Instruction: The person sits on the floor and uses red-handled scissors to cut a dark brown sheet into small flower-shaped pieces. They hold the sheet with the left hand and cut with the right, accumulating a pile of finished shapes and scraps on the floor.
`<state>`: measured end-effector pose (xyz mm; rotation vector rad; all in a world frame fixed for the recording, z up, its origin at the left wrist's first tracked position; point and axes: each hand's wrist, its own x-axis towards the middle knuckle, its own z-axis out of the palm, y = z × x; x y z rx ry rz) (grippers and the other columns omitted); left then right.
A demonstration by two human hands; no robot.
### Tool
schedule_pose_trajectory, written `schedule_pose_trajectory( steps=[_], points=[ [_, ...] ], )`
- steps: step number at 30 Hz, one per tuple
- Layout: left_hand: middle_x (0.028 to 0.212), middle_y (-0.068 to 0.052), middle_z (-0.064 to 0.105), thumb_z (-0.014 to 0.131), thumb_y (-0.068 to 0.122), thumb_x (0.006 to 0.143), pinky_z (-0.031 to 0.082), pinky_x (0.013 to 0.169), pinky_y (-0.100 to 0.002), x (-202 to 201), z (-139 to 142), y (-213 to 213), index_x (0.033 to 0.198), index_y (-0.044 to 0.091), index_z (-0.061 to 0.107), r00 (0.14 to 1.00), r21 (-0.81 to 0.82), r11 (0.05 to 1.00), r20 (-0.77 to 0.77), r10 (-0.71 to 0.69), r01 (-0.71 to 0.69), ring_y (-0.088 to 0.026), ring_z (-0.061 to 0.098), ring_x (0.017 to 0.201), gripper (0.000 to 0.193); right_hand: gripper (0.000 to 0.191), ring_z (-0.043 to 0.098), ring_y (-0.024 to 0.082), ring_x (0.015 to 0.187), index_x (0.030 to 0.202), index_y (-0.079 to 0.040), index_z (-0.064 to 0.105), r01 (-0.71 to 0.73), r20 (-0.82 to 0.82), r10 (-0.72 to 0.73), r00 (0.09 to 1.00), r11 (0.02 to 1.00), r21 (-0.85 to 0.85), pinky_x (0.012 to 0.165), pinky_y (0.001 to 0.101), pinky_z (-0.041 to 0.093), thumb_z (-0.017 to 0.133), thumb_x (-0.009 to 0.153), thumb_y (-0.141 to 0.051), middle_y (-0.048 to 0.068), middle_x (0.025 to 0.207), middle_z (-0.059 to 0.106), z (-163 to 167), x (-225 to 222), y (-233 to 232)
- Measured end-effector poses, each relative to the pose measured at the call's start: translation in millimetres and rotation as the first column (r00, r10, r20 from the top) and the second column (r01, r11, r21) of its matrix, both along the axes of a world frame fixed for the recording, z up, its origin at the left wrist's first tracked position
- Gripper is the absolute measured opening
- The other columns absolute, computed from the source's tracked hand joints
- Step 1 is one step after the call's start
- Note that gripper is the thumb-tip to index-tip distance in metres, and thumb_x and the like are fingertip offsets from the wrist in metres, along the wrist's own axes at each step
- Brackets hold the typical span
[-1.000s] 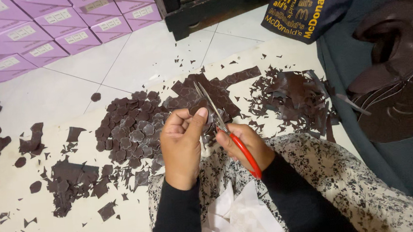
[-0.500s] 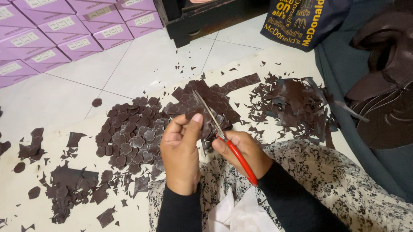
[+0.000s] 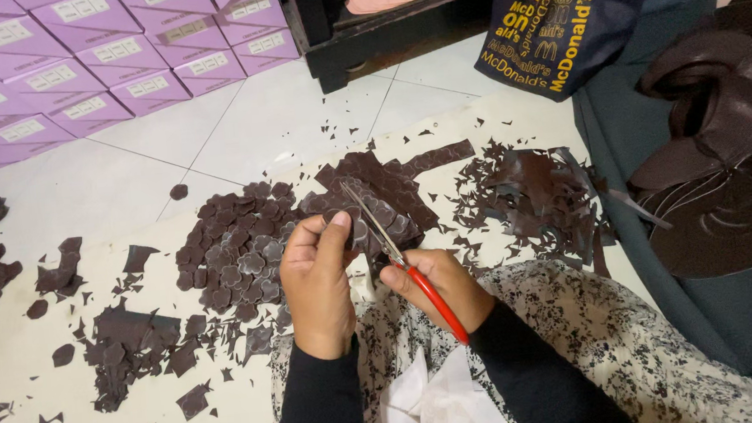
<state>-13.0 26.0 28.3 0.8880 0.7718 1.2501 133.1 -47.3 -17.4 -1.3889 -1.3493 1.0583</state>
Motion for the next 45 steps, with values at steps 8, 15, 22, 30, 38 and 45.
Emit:
schedule_pose_trajectory(
  steps=[8, 15, 22, 30, 38, 45],
  points=[
    [0.09, -0.005, 0.072, 0.07, 0.006, 0.097, 0.051, 0.067, -0.021, 2, -4, 3, 0.106, 0.0, 0.064, 0.999, 0.112, 0.993, -0.031, 0.025, -0.021, -0.009, 0.065, 0.076, 0.012, 0.047, 0.041, 0.003, 0.051, 0.088, -0.008, 0.067, -0.049, -0.109, 0.04, 0.993, 0.996, -0.081, 0.046, 0.024, 0.034, 0.054, 0.099, -0.052, -0.009, 0.058, 0.045, 4, 0, -2],
    [0.093, -0.007, 0.071, 0.07, 0.0, 0.095, 0.056, 0.072, -0.022, 2, -8, 2, 0.107, -0.002, 0.063, 1.0, 0.146, 0.989, -0.02, -0.013, 0.015, -0.008, 0.066, 0.078, 0.014, 0.05, 0.042, 0.003, 0.05, 0.086, -0.01, 0.058, -0.092, -0.232, 0.074, 0.97, 0.993, -0.068, 0.044, 0.0231, 0.037, 0.051, 0.099, -0.058, -0.009, 0.061, 0.044, 7, 0, -4],
    [0.081, -0.007, 0.064, 0.073, -0.004, 0.096, 0.046, 0.058, -0.019, 1, -6, 2, 0.112, 0.003, 0.049, 0.998, 0.197, 0.979, -0.036, 0.055, -0.047, -0.008, 0.06, 0.067, 0.029, 0.052, 0.039, 0.004, 0.046, 0.08, -0.01, 0.055, -0.074, -0.162, 0.061, 0.985, 0.994, -0.076, 0.041, 0.0229, 0.033, 0.051, 0.099, -0.059, -0.007, 0.057, 0.042, 0, 5, -6],
    [0.084, -0.006, 0.069, 0.07, -0.001, 0.095, 0.051, 0.061, -0.021, 0, 2, 0, 0.113, 0.003, 0.051, 0.997, 0.191, 0.981, -0.069, 0.036, -0.022, -0.01, 0.068, 0.074, 0.026, 0.054, 0.041, 0.005, 0.047, 0.08, -0.007, 0.054, -0.064, -0.194, 0.048, 0.98, 0.995, -0.077, 0.042, 0.0234, 0.037, 0.051, 0.101, -0.057, -0.006, 0.059, 0.044, -8, 7, -2],
    [0.105, -0.007, 0.07, 0.065, -0.004, 0.098, 0.055, 0.079, -0.022, -4, -3, 1, 0.131, -0.004, 0.056, 0.993, 0.256, 0.966, -0.12, -0.004, 0.035, -0.008, 0.065, 0.091, 0.035, 0.053, 0.051, 0.006, 0.059, 0.099, -0.005, 0.059, -0.109, -0.166, 0.09, 0.982, 0.988, -0.11, 0.054, 0.0239, 0.048, 0.049, 0.099, -0.058, -0.004, 0.07, 0.049, 2, 5, -1],
    [0.099, -0.004, 0.064, 0.064, -0.003, 0.095, 0.06, 0.077, -0.024, -4, 0, 1, 0.137, -0.002, 0.049, 0.994, 0.211, 0.977, -0.106, 0.034, -0.011, -0.008, 0.068, 0.085, 0.044, 0.059, 0.055, 0.009, 0.068, 0.098, -0.006, 0.058, -0.207, -0.151, 0.191, 0.97, 0.973, -0.099, 0.064, 0.0274, 0.053, 0.046, 0.098, -0.065, -0.003, 0.077, 0.052, 8, 2, -2]
  ],
)
